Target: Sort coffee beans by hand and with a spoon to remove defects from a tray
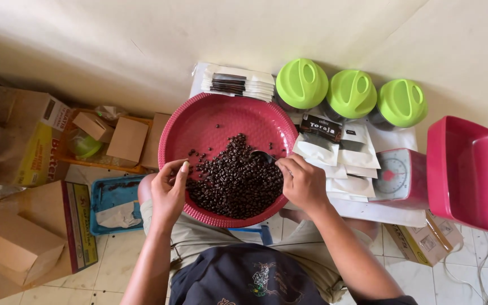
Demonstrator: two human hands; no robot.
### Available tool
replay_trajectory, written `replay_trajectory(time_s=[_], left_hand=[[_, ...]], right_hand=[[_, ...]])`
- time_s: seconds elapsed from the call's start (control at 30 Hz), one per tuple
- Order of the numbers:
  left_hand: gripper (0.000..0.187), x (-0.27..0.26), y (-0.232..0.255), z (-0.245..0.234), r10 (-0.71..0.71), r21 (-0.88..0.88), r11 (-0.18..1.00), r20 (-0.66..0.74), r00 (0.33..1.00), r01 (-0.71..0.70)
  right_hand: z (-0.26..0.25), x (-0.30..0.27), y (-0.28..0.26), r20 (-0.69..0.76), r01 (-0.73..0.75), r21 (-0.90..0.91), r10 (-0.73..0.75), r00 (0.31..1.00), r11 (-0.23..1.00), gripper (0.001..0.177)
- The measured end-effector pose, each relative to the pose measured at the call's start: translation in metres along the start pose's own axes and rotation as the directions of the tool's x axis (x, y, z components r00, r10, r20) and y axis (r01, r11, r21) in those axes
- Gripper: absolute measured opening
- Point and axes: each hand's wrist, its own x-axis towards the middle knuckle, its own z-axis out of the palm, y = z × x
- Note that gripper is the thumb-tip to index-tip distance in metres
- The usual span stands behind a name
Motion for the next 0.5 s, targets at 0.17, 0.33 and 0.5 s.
replay_trajectory(time_s=[0.17,0.33,0.5], left_hand=[[0.02,0.002,-0.001,0.01,0.011,-0.013,1.0,0.016,1.0,-0.011],[0.021,-0.001,0.018,0.025,0.021,-0.067,0.998,0.035,0.999,-0.018],[0.021,0.002,0.018,0.014,0.004,-0.037,0.999,0.003,1.0,-0.004]], right_hand=[[0.03,0.013,0.027,-0.069,-0.014,0.035,0.016,0.998,0.999,0.02],[0.078,0.032,0.032,-0.087,-0.069,0.096,0.077,0.993,0.993,0.023],[0.106,0.009,0.016,-0.02,0.066,0.201,-0.064,0.998,0.977,0.012]])
